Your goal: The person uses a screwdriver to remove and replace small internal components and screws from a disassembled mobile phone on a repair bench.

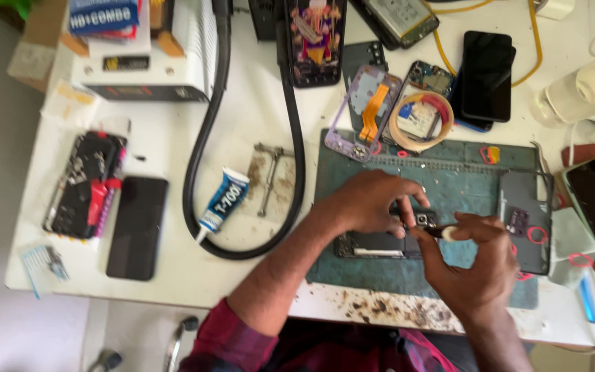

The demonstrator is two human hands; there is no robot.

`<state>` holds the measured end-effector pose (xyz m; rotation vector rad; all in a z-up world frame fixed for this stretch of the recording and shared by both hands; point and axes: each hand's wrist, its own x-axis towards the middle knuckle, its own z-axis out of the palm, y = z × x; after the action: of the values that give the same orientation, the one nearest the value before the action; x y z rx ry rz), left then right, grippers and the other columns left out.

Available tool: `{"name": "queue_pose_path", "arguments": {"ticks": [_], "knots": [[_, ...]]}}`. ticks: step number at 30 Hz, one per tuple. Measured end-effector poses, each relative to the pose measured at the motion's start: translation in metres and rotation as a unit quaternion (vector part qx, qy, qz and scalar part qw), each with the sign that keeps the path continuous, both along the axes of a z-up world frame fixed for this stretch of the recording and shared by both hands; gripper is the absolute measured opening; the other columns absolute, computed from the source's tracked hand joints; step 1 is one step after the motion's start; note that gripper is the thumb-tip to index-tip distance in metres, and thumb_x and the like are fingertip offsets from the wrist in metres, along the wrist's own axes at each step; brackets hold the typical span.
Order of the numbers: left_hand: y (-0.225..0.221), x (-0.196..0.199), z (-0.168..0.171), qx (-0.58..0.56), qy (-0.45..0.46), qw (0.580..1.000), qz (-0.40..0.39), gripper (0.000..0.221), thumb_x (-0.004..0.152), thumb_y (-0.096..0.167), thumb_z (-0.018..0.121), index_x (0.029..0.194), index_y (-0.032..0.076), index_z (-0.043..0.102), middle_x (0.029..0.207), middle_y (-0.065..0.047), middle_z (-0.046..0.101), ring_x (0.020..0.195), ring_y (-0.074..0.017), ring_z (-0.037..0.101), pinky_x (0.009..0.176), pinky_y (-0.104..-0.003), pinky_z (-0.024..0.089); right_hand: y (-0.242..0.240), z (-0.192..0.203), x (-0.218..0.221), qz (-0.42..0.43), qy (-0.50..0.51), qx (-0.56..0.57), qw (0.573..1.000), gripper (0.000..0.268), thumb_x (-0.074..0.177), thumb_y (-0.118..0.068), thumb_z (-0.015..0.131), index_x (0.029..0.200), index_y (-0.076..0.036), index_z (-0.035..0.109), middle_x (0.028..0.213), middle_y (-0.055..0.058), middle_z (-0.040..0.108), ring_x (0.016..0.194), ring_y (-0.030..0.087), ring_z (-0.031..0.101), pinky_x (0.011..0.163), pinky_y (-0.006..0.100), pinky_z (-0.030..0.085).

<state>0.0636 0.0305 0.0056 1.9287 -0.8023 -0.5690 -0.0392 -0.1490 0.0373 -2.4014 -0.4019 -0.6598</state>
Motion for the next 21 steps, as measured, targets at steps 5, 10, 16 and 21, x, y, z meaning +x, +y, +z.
{"name": "queue_pose_path", "arguments": {"ticks": [5,10,16,21], "knots": [[-0.002,-0.002,-0.007,-0.023,-0.024,0.999,0.017,0.058,0.065,0.011,0.091,0.12,0.013,0.07,0.094,0.004,0.082,0.094,-0.0159,0.077,0.086,-0.036,0.058,-0.005,0.005,0.004,0.02,0.055,0.046,0.997,0.047,0.083,-0.002,0.079,0.108,-0.004,0.04,0.101,0.014,0.071,0.101,0.029,0.075,0.093,0.041,0.058],[-0.001,-0.002,-0.007,-0.023,0.002,1.0,0.017,0.06,0.064,0.01,0.091,0.121,0.013,0.07,0.093,0.003,0.082,0.094,-0.0162,0.077,0.085,-0.035,0.058,-0.01,0.005,0.0,0.026,0.08,0.079,0.993,0.044,0.087,-0.001,0.077,0.111,-0.006,0.04,0.114,0.013,0.074,0.108,0.025,0.074,0.086,0.033,0.059],[-0.002,0.0,-0.008,-0.025,-0.007,1.0,0.013,0.059,0.065,0.011,0.091,0.12,0.012,0.07,0.094,0.003,0.082,0.092,-0.016,0.077,0.085,-0.035,0.058,-0.013,-0.004,-0.001,-0.015,0.05,0.024,0.998,0.055,0.085,-0.005,0.088,0.113,-0.009,0.041,0.113,0.012,0.074,0.096,0.02,0.075,0.078,0.031,0.058],[-0.001,0.0,-0.009,-0.036,0.012,0.999,0.013,0.054,0.065,0.009,0.09,0.116,0.012,0.071,0.094,0.002,0.082,0.092,-0.0164,0.077,0.084,-0.035,0.059,-0.009,-0.006,-0.001,-0.047,0.022,0.001,0.999,0.056,0.08,-0.007,0.091,0.109,-0.007,0.043,0.101,0.015,0.071,0.092,0.025,0.075,0.074,0.036,0.059]]}}
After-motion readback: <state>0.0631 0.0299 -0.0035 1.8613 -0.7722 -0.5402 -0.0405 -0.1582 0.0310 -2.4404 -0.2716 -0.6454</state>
